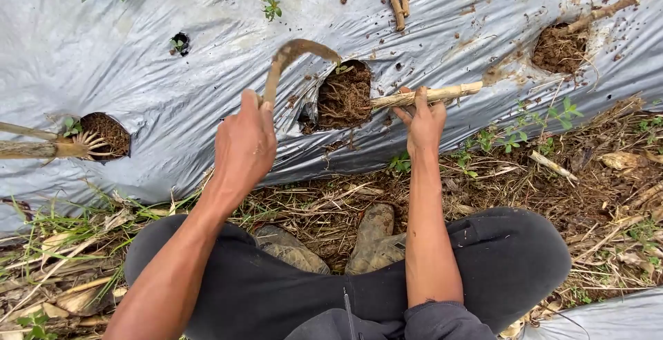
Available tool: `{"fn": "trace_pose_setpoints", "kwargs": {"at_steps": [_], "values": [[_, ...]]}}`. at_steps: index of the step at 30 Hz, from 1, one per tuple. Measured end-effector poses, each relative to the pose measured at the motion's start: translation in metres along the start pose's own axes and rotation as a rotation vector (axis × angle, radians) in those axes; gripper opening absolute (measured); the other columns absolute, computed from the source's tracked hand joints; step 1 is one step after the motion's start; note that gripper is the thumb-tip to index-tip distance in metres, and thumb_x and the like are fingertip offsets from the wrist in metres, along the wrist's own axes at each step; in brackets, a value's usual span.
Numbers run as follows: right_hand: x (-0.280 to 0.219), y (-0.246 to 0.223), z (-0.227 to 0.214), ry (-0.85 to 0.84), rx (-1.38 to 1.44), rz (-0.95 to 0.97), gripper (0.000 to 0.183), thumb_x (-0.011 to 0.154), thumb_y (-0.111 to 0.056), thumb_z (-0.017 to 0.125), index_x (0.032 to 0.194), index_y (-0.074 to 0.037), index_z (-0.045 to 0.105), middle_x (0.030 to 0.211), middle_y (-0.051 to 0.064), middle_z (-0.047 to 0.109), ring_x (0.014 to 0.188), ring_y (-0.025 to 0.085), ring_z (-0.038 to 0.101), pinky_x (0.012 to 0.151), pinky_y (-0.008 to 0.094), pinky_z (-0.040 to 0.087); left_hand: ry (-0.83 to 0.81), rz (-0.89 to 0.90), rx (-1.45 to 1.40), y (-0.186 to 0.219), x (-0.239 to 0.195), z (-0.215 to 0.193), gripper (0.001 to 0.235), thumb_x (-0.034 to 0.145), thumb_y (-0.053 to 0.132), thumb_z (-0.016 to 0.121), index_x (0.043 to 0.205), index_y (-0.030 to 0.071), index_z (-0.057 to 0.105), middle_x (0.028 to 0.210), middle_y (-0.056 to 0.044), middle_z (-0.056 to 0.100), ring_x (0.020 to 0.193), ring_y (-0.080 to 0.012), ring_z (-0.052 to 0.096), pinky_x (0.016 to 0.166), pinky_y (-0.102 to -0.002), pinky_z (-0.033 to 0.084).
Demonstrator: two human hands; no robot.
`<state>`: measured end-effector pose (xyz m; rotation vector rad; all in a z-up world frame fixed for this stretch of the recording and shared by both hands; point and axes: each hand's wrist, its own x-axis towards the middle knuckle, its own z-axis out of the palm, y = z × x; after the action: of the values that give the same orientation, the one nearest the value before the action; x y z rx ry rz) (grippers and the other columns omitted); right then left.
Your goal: Harvesting cassava stems by digging them out of the ground through plastic mulch and gathering them into piles.
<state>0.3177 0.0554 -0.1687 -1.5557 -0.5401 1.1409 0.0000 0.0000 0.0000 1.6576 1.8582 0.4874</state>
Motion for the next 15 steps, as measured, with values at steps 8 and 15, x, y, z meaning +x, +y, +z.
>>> {"fn": "trace_pose_setpoints", "kwargs": {"at_steps": [8,15], "values": [[-0.012,-0.049,-0.003,-0.033,0.082,-0.358,0.026,0.106,-0.032,0.065,0.12,-0.015,0.053,0.108,0.014,0.075,0.096,0.018,0.074,0.079,0.04,0.07,0.281,-0.006,-0.166,-0.006,0.009,0.0,0.018,0.111,0.022,0.04,0.102,0.008,0.049,0.057,-0.025,0.055,0.059,-0.0523,0.06,0.058,-0.055,0.046],[-0.022,-0.019,-0.002,0.044,-0.185,-0.355,0.019,0.106,-0.021,0.066,0.116,-0.008,0.057,0.104,0.014,0.074,0.093,0.016,0.07,0.077,0.039,0.066,0.249,0.038,-0.273,-0.002,0.029,0.01,0.024,0.109,0.021,0.039,0.095,0.006,0.051,0.065,-0.03,0.058,0.067,-0.0587,0.06,0.06,-0.059,0.045]]}}
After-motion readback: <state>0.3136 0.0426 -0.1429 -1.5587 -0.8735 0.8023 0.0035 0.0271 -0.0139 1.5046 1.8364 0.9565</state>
